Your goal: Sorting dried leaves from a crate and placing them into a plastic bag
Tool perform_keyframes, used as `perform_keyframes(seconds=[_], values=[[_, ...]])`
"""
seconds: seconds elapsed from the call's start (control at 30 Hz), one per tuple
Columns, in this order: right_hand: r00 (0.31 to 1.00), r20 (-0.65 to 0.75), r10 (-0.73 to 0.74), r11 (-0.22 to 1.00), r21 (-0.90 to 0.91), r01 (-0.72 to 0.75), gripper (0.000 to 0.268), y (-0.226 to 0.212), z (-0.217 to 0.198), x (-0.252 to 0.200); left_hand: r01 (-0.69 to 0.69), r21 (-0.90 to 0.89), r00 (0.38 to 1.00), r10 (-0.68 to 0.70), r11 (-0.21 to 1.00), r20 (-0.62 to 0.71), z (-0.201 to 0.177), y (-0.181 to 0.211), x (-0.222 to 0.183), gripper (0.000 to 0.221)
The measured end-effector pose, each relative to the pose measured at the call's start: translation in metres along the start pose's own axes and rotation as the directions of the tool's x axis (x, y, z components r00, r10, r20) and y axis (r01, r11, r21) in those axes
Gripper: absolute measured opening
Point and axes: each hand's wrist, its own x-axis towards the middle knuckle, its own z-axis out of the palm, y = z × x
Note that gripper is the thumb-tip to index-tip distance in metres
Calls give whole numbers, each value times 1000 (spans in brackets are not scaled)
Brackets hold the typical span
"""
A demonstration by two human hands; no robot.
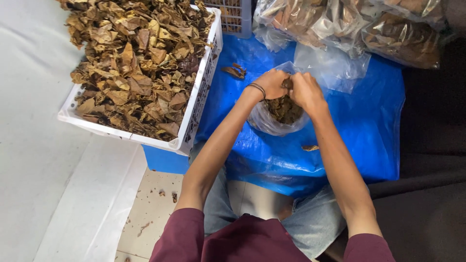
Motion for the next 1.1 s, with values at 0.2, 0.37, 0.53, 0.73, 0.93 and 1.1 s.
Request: perform_keyframes(seconds=[0.2, 0.37, 0.53, 0.73, 0.93, 1.1], values=[[986, -147, -77, 993, 80, 89, 7, -37, -24, 6, -141, -117, 955, 104, 983, -279, -73, 13, -89, 36], [965, -223, -136, 965, 192, 180, 13, -94, -26, 18, -133, -92, 893, 79, 987, -442, -81, -32, -117, 35], [931, -287, -227, 915, 265, 304, 13, -167, -33, 29, -106, -19, 796, 73, 994, -601, -125, -65, -175, 33], [795, -422, -436, 716, 373, 590, 31, -243, -41, 54, 41, 26, 673, -8, 999, -740, -181, -131, -254, 30], [569, -495, -657, 563, 180, 807, 43, -326, -18, 82, 202, 158, 587, 10, 967, -810, -211, -172, -341, 31], [760, -13, -650, 759, 20, 650, 112, -405, -4, 79, 605, 161, 715, -443, 780, -541, -206, -187, -357, 82]])
